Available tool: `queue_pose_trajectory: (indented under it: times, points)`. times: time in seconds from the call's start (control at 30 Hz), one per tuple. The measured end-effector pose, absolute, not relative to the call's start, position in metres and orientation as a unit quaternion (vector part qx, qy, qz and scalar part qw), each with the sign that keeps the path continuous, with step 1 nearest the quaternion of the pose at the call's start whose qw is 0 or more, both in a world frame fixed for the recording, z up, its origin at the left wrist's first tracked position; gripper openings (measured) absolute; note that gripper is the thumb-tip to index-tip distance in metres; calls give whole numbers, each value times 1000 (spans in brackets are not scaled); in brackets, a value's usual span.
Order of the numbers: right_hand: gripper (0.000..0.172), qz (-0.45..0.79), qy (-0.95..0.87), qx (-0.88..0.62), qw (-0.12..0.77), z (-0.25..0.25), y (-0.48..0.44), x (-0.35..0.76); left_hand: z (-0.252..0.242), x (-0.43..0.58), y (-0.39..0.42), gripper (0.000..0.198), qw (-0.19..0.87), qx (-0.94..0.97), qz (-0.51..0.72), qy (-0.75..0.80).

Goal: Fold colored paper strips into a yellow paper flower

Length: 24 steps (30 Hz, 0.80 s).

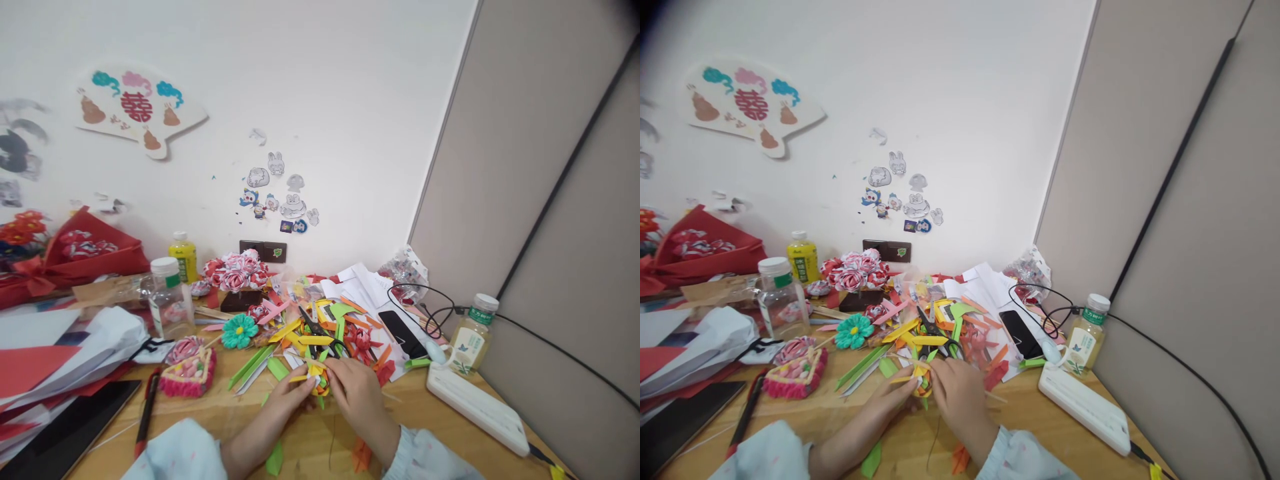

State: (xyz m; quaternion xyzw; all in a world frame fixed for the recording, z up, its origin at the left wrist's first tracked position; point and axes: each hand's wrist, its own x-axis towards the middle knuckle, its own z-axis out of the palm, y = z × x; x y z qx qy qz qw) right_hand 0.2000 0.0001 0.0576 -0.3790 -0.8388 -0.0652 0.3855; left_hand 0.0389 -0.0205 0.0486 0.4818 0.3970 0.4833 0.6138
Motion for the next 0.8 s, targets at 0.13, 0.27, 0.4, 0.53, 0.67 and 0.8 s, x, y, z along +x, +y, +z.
queue_pose_trajectory:
  times: [0.13, 0.27, 0.4, 0.53, 0.67, 0.8]
  points:
    - [34, -133, -843, -373, 364, 59, 0, 201, 45, 38, -20, 39, 615, 475, 490, 395]
    - [35, -136, -837, -380, 370, 61, -1, 200, 43, 37, -18, 40, 614, 489, 481, 390]
    - [33, -92, -831, -384, 392, 59, 0, 199, 44, 36, -18, 39, 608, 500, 477, 390]
    - [32, -92, -832, -367, 405, 55, 1, 199, 47, 37, -19, 38, 608, 500, 480, 387]
    - [37, -161, -834, -361, 385, 55, 1, 199, 47, 38, -18, 37, 606, 502, 479, 388]
    - [37, -221, -833, -357, 361, 56, 2, 198, 45, 37, -17, 34, 606, 497, 486, 387]
